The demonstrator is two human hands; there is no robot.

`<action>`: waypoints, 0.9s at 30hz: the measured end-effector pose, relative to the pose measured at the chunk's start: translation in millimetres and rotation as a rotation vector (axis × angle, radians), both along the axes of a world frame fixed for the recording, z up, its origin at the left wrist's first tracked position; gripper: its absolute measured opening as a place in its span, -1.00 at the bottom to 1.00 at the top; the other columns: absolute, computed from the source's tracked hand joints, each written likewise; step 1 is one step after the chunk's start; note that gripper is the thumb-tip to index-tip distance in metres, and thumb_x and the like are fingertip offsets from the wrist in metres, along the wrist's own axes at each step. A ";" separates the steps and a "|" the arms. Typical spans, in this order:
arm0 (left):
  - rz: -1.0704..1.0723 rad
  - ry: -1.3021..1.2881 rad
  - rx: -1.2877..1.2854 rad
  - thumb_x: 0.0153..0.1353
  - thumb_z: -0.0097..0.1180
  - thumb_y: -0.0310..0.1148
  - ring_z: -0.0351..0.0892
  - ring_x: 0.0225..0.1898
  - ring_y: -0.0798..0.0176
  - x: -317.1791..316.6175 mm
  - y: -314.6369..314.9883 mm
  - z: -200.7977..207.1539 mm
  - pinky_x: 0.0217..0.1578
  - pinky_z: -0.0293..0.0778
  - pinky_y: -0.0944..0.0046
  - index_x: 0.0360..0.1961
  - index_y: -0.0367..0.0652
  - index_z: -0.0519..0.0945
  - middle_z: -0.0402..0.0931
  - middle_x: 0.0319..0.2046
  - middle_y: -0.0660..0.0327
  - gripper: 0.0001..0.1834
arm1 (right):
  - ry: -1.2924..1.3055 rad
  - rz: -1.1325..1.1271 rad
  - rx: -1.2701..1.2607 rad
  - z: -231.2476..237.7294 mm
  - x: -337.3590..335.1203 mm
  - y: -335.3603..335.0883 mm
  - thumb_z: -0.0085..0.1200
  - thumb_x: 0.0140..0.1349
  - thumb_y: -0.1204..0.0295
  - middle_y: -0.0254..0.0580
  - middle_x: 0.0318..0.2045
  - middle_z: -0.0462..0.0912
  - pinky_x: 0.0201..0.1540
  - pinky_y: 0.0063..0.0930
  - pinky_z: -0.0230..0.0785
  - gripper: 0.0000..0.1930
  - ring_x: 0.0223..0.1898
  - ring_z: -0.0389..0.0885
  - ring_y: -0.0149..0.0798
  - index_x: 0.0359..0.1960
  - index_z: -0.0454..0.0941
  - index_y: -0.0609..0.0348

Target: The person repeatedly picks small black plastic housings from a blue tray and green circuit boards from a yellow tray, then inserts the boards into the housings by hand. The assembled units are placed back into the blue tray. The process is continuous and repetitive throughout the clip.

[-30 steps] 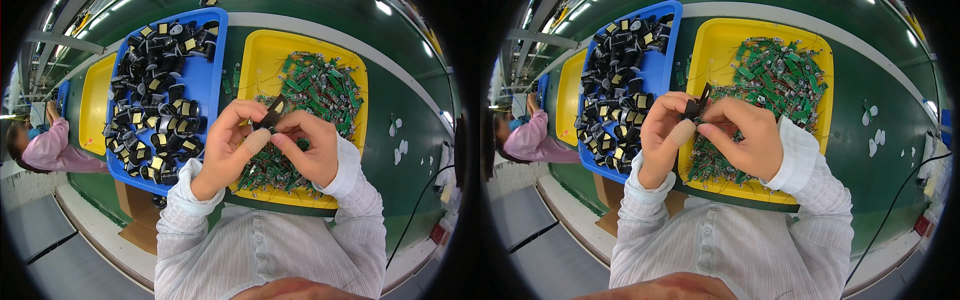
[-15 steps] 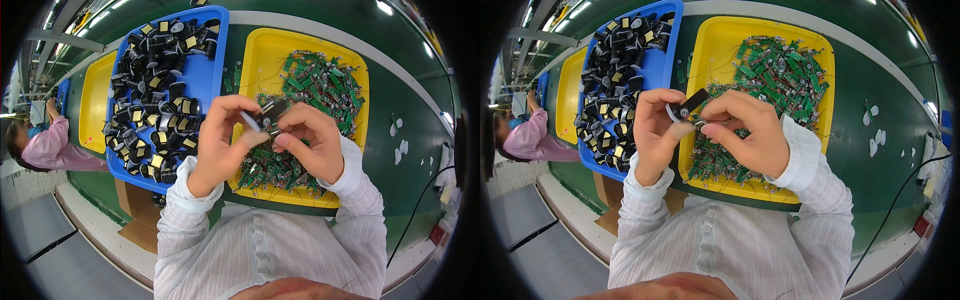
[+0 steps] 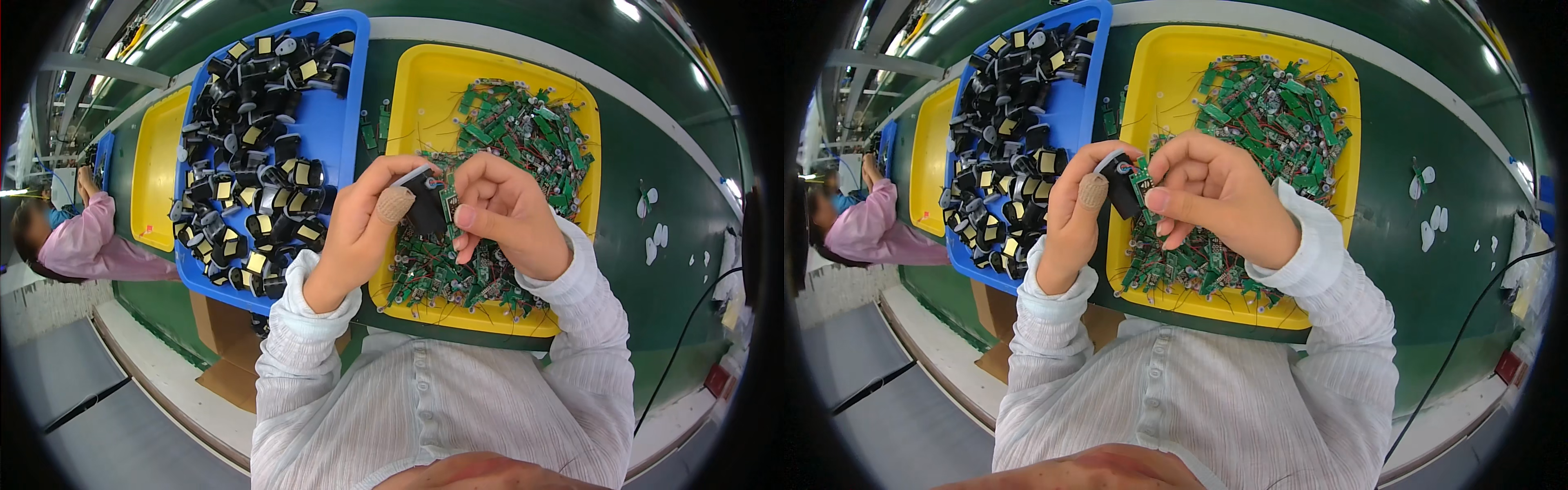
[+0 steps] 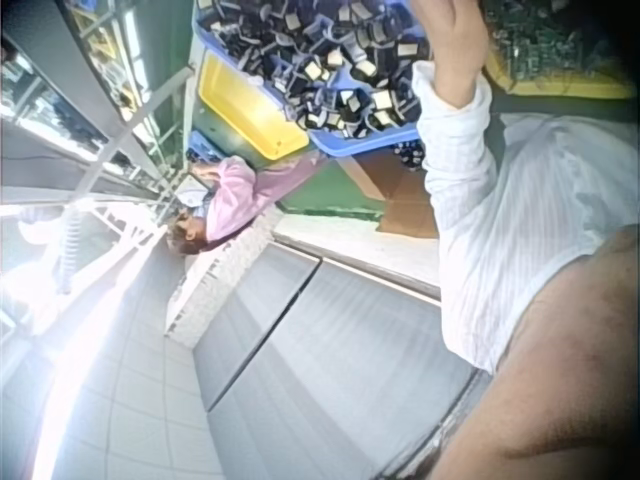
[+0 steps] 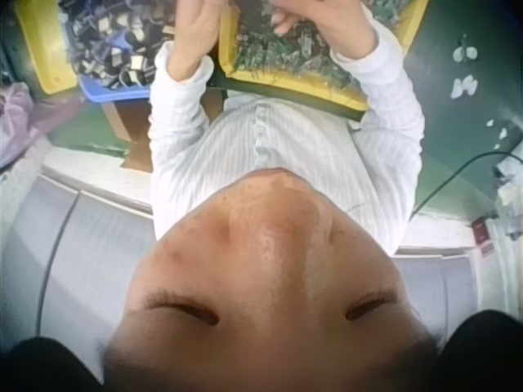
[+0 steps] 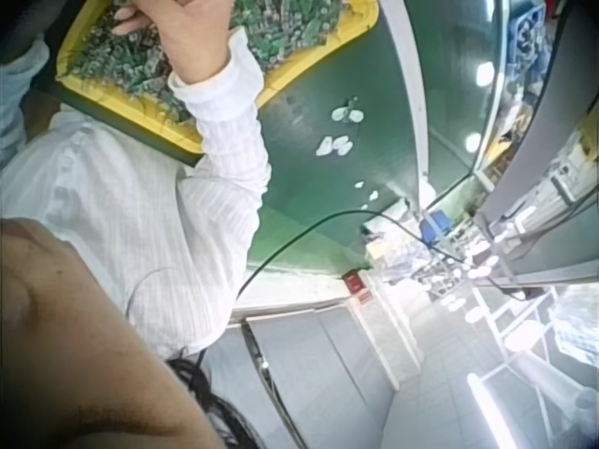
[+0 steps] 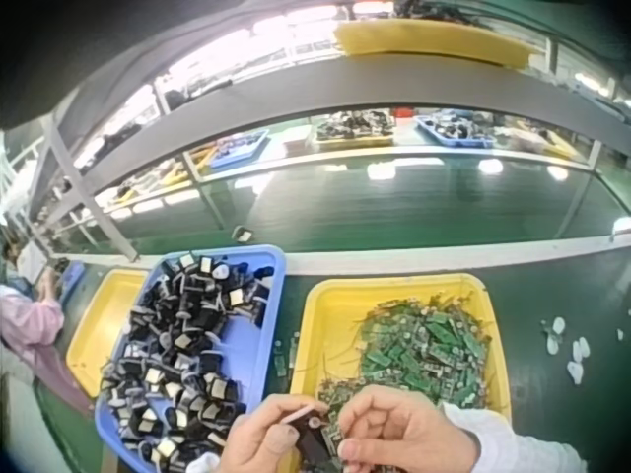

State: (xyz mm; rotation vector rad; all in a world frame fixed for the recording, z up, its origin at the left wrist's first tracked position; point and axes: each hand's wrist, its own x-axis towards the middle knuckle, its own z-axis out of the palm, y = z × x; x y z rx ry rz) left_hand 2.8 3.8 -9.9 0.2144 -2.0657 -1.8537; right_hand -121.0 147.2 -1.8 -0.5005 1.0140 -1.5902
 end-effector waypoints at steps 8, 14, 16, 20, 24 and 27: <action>0.037 -0.044 -0.168 0.20 -0.11 -0.38 0.50 -0.27 0.23 0.3 1.8 3.5 -0.23 0.38 0.35 -0.14 -0.32 0.45 0.50 -0.29 0.08 -0.73 | 0.055 0.016 0.038 0.7 -1.7 -0.4 0.14 0.08 0.47 -0.34 -0.58 0.51 -0.51 -0.68 0.43 -0.82 -0.57 0.50 -0.52 -0.34 0.42 0.26; 0.108 -0.013 -0.307 0.08 -0.06 -0.47 0.50 -0.35 0.12 0.1 2.2 4.4 -0.28 0.39 0.32 -0.16 -0.31 0.47 0.50 -0.32 0.04 -0.73 | 0.100 0.023 0.090 -2.6 -0.5 -1.4 0.13 0.09 0.44 -0.33 -0.58 0.52 -0.51 -0.69 0.41 -0.80 -0.59 0.49 -0.53 -0.32 0.46 0.31; 0.128 0.015 -0.328 0.07 -0.05 -0.48 0.49 -0.36 0.12 -0.8 3.2 2.9 -0.29 0.39 0.31 -0.17 -0.31 0.48 0.50 -0.33 0.04 -0.73 | 0.095 0.030 0.088 -3.1 -0.4 -1.4 0.12 0.10 0.43 -0.32 -0.58 0.51 -0.50 -0.68 0.42 -0.79 -0.59 0.49 -0.52 -0.31 0.46 0.32; 0.160 0.058 -0.338 0.06 -0.03 -0.46 0.49 -0.38 0.12 -1.9 6.0 1.3 -0.31 0.39 0.30 -0.19 -0.32 0.49 0.50 -0.35 0.05 -0.74 | 0.098 0.050 0.071 -2.6 0.2 -1.4 0.08 0.13 0.43 -0.31 -0.56 0.51 -0.48 -0.65 0.44 -0.81 -0.57 0.48 -0.50 -0.32 0.47 0.33; 0.139 0.114 -0.404 0.11 -0.02 -0.41 0.48 -0.35 0.12 -3.2 3.5 -4.2 -0.29 0.38 0.28 -0.14 -0.31 0.48 0.51 -0.32 0.07 -0.70 | 0.153 -0.025 0.020 0.5 6.7 -0.3 0.06 0.13 0.47 -0.34 -0.51 0.48 -0.47 -0.64 0.45 -0.86 -0.51 0.47 -0.50 -0.39 0.45 0.32; 0.040 0.118 -0.380 0.12 0.02 -0.33 0.48 -0.26 0.12 -6.2 0.6 -2.8 -0.21 0.37 0.28 -0.02 -0.28 0.44 0.51 -0.25 0.06 -0.60 | 0.424 -0.175 0.027 1.4 17.3 1.1 0.06 0.09 0.55 -0.31 -0.52 0.44 -0.50 -0.62 0.40 -0.92 -0.52 0.48 -0.45 -0.45 0.42 0.28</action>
